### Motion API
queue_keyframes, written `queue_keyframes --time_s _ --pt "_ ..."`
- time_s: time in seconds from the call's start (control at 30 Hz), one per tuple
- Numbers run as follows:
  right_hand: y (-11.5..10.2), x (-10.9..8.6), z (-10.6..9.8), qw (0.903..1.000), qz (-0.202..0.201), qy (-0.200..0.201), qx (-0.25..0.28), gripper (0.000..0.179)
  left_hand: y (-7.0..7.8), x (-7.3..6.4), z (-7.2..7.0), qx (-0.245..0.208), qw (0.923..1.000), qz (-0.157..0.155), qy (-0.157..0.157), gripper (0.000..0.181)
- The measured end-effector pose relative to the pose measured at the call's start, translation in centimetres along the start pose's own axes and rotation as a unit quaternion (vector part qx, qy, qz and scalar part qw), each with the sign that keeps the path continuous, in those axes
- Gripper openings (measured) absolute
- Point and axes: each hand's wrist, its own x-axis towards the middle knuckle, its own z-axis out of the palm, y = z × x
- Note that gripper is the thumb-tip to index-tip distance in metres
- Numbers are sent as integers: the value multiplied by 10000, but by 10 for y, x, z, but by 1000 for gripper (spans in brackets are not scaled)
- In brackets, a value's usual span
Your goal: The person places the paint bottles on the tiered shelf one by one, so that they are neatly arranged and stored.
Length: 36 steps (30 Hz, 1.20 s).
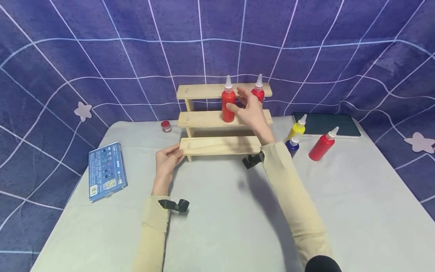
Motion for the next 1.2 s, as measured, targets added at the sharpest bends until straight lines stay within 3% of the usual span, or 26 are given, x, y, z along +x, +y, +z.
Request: queue_keyframes --time_s 0.47,0.83,1.2 --pt "-9 -50 -31 9929 -852 222 801 58 0 0 1 3 10000 -24 -10 37" --pt "1 -80 -64 9851 -1033 710 1181 53 3 0 4 6 10000 -14 -45 38" --pt "13 -92 -101 9595 -1306 1353 2099 47 -1 1 4 56 10000 73 -22 37"
